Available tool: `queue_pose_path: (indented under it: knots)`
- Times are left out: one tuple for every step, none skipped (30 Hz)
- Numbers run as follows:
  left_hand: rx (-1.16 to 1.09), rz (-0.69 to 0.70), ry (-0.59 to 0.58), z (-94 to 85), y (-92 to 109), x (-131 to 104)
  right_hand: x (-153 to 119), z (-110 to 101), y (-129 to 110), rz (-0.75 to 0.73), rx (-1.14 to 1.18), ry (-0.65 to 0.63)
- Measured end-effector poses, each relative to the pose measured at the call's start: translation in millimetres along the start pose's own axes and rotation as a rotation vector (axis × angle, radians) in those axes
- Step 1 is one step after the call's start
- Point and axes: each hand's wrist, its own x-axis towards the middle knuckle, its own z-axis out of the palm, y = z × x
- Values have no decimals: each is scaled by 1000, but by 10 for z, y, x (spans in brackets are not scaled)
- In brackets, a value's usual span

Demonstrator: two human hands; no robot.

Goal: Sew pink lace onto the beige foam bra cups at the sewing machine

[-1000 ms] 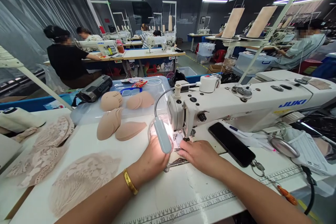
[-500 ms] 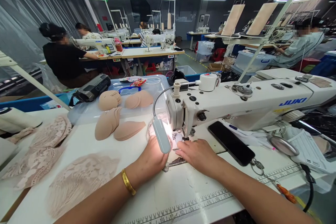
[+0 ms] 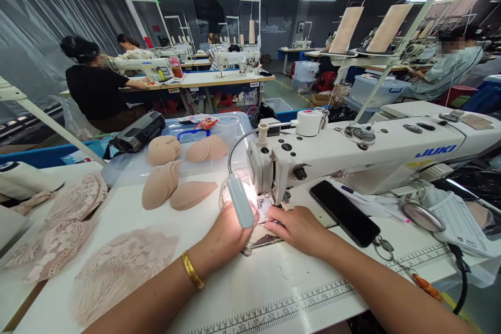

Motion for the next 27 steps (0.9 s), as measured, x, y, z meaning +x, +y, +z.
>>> queue_pose_path:
  knots:
    - [-1, 1, 0, -1, 8, 1, 1, 17, 6, 0, -4, 1]
    - [-1, -1, 0, -4, 16, 1, 0, 34, 12, 0, -6, 1]
    - [-1, -3, 1, -8, 25, 1, -1, 48, 18, 2, -7, 0]
    - [-3, -6, 0, -12, 32, 1, -3, 59, 23, 3, -8, -1]
    - [-5, -10, 0, -16, 38, 1, -6, 66, 26, 5, -10, -2]
    - [-7, -12, 0, -19, 43, 2, -8, 70, 27, 5, -11, -3]
    - [-9, -13, -1, -22, 47, 2, -9, 69, 24, 6, -14, -3]
    - [-12, -15, -1, -23, 50, 3, -9, 64, 18, 7, -14, -3]
    - [-16, -16, -1, -25, 54, 3, -7, 57, 9, 10, -12, -2]
    - [-21, -18, 0, -25, 57, 3, -3, 48, -2, 15, -8, -4]
    - [-25, -19, 4, -25, 61, 4, 3, 39, -15, 24, -4, -8]
    - [-28, -19, 7, -23, 63, 5, 9, 32, -29, 34, 1, -12]
    - [-26, -16, 12, -20, 63, 7, 15, 25, -40, 43, 5, -18]
    - [-21, -14, 16, -16, 61, 9, 20, 20, -50, 48, 6, -21]
    - [-13, -12, 20, -11, 55, 12, 23, 16, -56, 50, 6, -23]
    - [-4, -10, 22, -8, 46, 14, 24, 11, -60, 51, 7, -26]
    - [2, -8, 20, -8, 37, 15, 22, 4, -60, 49, 13, -29]
    - [7, -4, 18, -12, 29, 13, 16, -7, -57, 43, 24, -30]
    - [12, 6, 18, -23, 28, 6, 7, -22, -52, 33, 39, -28]
    - [19, 23, 16, -41, 38, -8, -5, -42, -44, 21, 59, -27]
    - [30, 44, 17, -66, 62, -29, -19, -65, -32, 7, 80, -26]
    - [38, 64, 11, -99, 103, -59, -33, -92, -16, -5, 98, -29]
    - [32, 86, -12, -136, 162, -97, -47, -119, 7, -14, 112, -36]
    - [4, 115, -68, -176, 234, -140, -60, -144, 37, -18, 122, -46]
    - [-48, 158, -173, -215, 316, -186, -70, -167, 76, -19, 131, -55]
    - [-112, 208, -314, -251, 400, -229, -78, -187, 121, -19, 134, -57]
    - [-176, 261, -462, -281, 477, -265, -84, -204, 172, -13, 128, -52]
